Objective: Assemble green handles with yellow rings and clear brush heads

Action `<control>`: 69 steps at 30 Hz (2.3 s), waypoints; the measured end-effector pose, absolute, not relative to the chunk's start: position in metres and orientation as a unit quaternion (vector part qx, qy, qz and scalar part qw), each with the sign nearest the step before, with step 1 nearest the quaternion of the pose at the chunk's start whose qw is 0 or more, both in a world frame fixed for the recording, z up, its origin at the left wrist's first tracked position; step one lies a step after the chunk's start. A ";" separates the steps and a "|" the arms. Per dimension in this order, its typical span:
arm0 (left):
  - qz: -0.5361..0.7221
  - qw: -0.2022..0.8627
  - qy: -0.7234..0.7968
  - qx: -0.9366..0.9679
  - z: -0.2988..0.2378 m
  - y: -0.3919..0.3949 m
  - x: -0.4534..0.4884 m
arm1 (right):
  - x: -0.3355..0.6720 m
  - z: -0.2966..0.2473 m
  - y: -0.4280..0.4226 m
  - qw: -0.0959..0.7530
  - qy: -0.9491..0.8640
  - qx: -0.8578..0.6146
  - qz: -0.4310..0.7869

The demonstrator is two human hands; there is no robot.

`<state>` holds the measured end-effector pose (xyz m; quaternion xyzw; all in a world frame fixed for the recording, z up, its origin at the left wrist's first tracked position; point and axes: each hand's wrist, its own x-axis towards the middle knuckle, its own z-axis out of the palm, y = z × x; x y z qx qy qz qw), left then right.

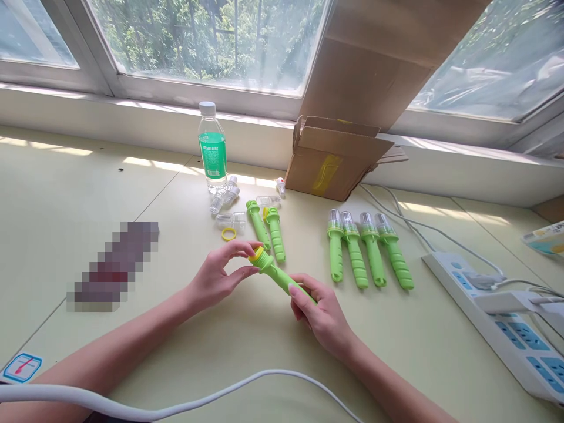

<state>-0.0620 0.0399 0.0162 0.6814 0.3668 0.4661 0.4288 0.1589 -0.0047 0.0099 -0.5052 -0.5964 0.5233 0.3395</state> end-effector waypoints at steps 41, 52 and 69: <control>0.466 0.361 0.371 0.718 0.019 0.040 -0.064 | 0.162 0.015 -0.002 0.315 -0.594 -0.475 0.568; 0.453 0.370 0.360 0.727 0.019 0.039 -0.065 | 0.164 0.014 -0.001 0.311 -0.572 -0.473 0.593; 0.456 0.393 0.350 0.718 0.018 0.038 -0.064 | 0.165 0.016 0.001 0.309 -0.544 -0.452 0.636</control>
